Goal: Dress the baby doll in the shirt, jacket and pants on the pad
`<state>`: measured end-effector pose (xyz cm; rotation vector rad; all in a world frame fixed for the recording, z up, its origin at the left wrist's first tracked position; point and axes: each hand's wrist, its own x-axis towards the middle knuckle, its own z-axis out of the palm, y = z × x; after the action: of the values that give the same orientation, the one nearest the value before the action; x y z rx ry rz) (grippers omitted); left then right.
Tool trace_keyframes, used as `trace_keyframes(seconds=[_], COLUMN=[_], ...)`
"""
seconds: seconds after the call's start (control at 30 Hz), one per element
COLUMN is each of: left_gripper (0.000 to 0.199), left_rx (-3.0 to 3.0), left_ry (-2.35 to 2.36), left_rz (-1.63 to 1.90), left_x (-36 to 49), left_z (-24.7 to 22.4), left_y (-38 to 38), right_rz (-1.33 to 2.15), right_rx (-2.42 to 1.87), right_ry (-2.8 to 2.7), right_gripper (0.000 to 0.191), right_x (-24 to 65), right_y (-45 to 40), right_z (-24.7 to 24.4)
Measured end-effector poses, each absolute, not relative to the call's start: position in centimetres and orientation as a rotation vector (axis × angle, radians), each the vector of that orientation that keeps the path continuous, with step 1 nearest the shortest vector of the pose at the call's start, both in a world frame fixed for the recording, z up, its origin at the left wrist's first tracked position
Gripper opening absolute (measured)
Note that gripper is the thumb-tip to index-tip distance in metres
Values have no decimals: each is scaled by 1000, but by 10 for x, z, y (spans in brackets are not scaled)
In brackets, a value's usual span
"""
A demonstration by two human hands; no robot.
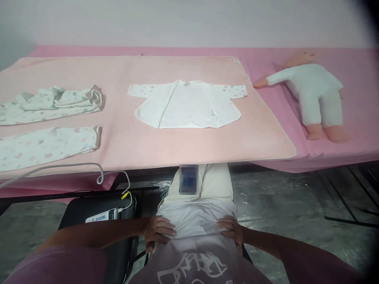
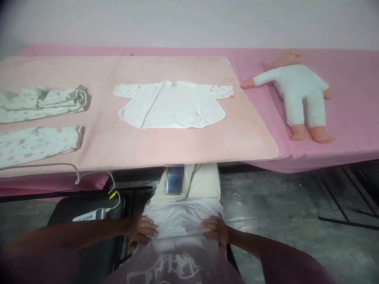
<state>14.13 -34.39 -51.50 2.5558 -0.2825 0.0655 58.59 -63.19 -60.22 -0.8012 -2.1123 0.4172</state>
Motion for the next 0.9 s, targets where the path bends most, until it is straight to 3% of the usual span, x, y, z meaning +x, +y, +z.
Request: trace_keyframes(seconds=[0.23,0.43,0.73,0.83,0.9], left_gripper=[71,82,96,89,69], left_rx=[2292,2245,2059,2192,2389], left_ry=[-505,-360,-173,-162,-72], left_rz=[212,-54,31,-43,92], left_x=[144,150,173,182,194], left_z=[-513,-493,-444,-423,-410], left_y=[-334,-325,-319,-309,-303], right_rz=[384,236,239,243,224], right_rx=[-830,-790,-877,-880,-896], right_ry=[-2088,-2072,-2236,-2221,-2212], right_gripper=[93,79,71,69,69], right_x=[584,581,588,586,584], right_y=[-623,-604,-595,-595,-595], right_z=[-584,-549,-532,-528,-526])
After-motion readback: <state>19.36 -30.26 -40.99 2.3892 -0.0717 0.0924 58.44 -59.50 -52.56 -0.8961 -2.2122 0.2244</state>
